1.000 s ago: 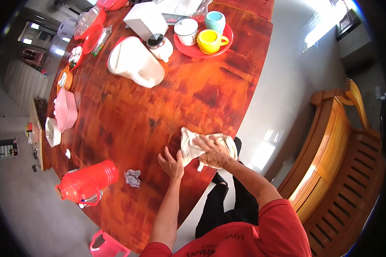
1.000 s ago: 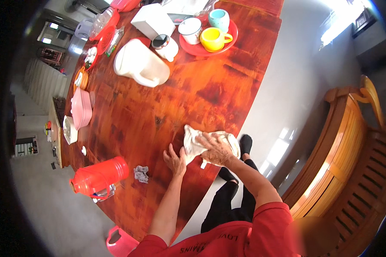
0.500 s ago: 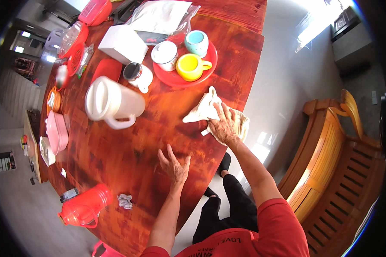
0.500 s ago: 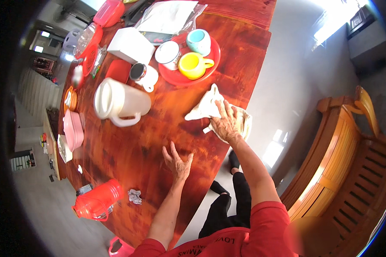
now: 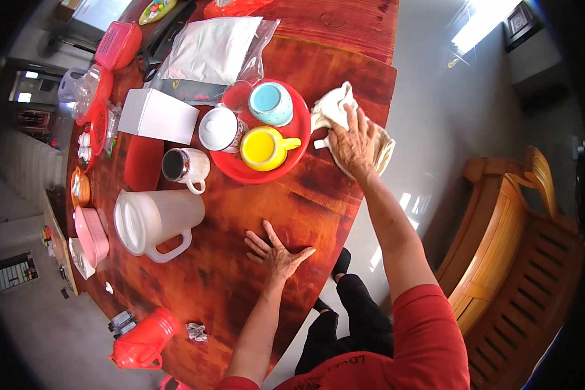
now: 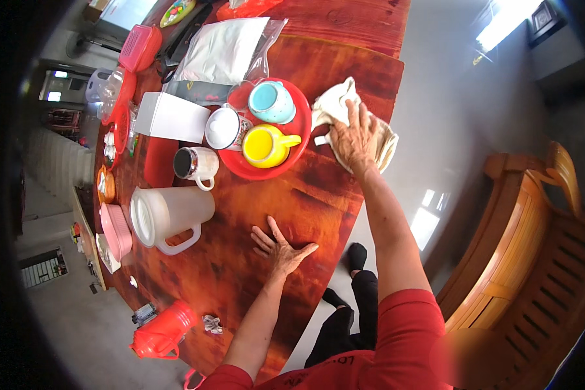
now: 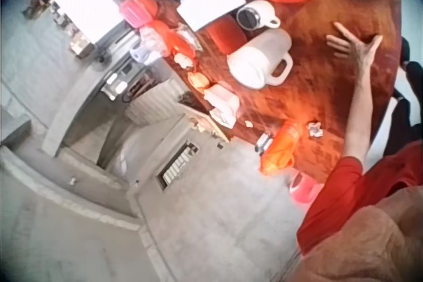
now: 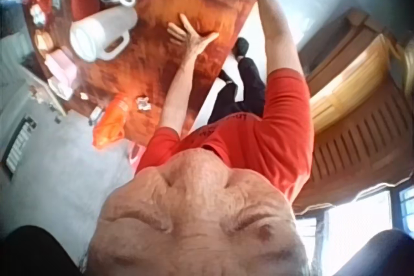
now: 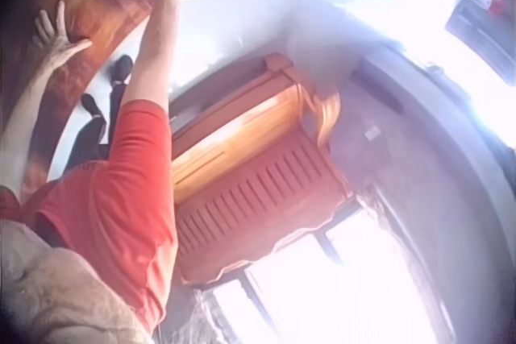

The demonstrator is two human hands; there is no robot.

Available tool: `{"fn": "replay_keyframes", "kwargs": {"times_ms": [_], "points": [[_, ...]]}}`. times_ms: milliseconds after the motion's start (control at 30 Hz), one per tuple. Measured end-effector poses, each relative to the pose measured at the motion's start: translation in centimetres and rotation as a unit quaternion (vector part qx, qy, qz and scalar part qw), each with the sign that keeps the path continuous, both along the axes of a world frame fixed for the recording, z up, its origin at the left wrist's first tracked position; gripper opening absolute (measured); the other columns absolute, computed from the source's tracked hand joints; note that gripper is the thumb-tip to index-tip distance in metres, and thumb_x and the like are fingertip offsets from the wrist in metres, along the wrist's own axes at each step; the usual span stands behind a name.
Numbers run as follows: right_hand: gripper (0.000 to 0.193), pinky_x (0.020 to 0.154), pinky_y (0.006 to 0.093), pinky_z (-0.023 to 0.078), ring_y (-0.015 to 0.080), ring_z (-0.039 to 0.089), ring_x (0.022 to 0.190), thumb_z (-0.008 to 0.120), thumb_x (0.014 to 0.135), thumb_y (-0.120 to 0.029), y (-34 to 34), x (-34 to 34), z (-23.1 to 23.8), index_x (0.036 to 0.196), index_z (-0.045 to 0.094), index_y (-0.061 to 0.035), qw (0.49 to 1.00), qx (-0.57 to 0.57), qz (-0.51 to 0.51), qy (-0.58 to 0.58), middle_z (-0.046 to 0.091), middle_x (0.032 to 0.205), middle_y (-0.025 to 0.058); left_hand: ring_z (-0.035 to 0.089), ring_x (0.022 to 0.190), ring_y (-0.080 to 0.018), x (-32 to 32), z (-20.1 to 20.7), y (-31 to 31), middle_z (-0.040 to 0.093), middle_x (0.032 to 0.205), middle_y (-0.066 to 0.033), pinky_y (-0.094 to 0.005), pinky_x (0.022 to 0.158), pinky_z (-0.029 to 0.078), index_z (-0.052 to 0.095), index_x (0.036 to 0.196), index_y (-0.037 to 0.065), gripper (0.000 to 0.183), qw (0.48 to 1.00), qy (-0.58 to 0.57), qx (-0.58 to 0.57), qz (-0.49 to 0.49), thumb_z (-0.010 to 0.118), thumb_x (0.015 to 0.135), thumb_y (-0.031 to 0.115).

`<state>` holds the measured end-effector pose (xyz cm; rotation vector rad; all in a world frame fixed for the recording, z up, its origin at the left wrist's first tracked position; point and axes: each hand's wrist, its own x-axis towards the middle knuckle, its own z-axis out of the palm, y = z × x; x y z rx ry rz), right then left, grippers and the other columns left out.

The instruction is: The person wipes a large wooden table with a white cloth, moving various items such as water bottles, a red pitcher, cups, and a tray to clean the surface underneath. The person systematically clears sections of the table, wipes the wood, and continues to the next area.

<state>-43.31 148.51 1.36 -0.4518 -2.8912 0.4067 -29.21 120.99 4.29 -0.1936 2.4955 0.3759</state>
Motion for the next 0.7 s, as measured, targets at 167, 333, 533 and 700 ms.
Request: {"fn": "replay_keyframes", "kwargs": {"times_ms": [167, 333, 533, 700], "points": [[0.036, 0.109, 0.0545, 0.024, 0.0337, 0.03, 0.139, 0.053, 0.09, -0.038, 0.7, -2.3, -0.9, 0.124, 0.062, -0.0286, 0.999, 0.036, -0.001, 0.022, 0.033, 0.152, 0.0092, -0.023, 0.14, -0.0497, -0.3, -0.3, 0.0, -0.025, 0.15, -0.0343, -0.0703, 0.107, -0.004, -0.015, 0.152, 0.021, 0.151, 0.999, -0.013, -0.041, -0.004, 0.076, 0.047, 0.079], [0.042, 0.107, 0.0563, 0.025, 0.0364, 0.03, 0.139, 0.052, 0.089, -0.034, -1.7, 0.5, -0.1, 0.13, 0.057, -0.0258, 0.998, 0.056, -0.019, -0.012, 0.034, 0.15, 0.0115, -0.023, 0.14, -0.0512, 0.1, -0.7, -0.2, -0.025, 0.15, -0.0344, -0.0713, 0.106, -0.005, -0.015, 0.152, 0.021, 0.152, 1.0, 0.024, -0.016, -0.012, 0.076, 0.045, 0.08], [0.044, 0.111, 0.0564, 0.02, 0.0364, 0.025, 0.141, 0.05, 0.09, -0.035, -6.1, 4.8, 0.0, 0.132, 0.055, -0.0218, 0.999, 0.028, 0.001, -0.025, 0.028, 0.153, 0.0115, 0.004, 0.143, -0.049, 1.5, -1.8, -3.0, -0.001, 0.154, -0.0323, -0.0684, 0.109, 0.01, 0.006, 0.154, 0.015, 0.117, 0.982, 0.161, 0.095, 0.036, 0.075, 0.071, 0.06], [0.047, 0.112, 0.0558, 0.017, 0.0377, 0.02, 0.143, 0.048, 0.092, -0.035, -8.9, 9.5, -0.2, 0.137, 0.051, -0.0249, 0.997, 0.034, 0.001, -0.066, 0.025, 0.155, 0.0129, 0.037, 0.127, -0.0331, 0.5, 1.2, -9.2, 0.03, 0.14, -0.0213, -0.0436, 0.099, 0.041, 0.033, 0.14, 0.0, 0.085, 0.799, 0.376, 0.243, 0.402, 0.077, 0.08, 0.04]]}}
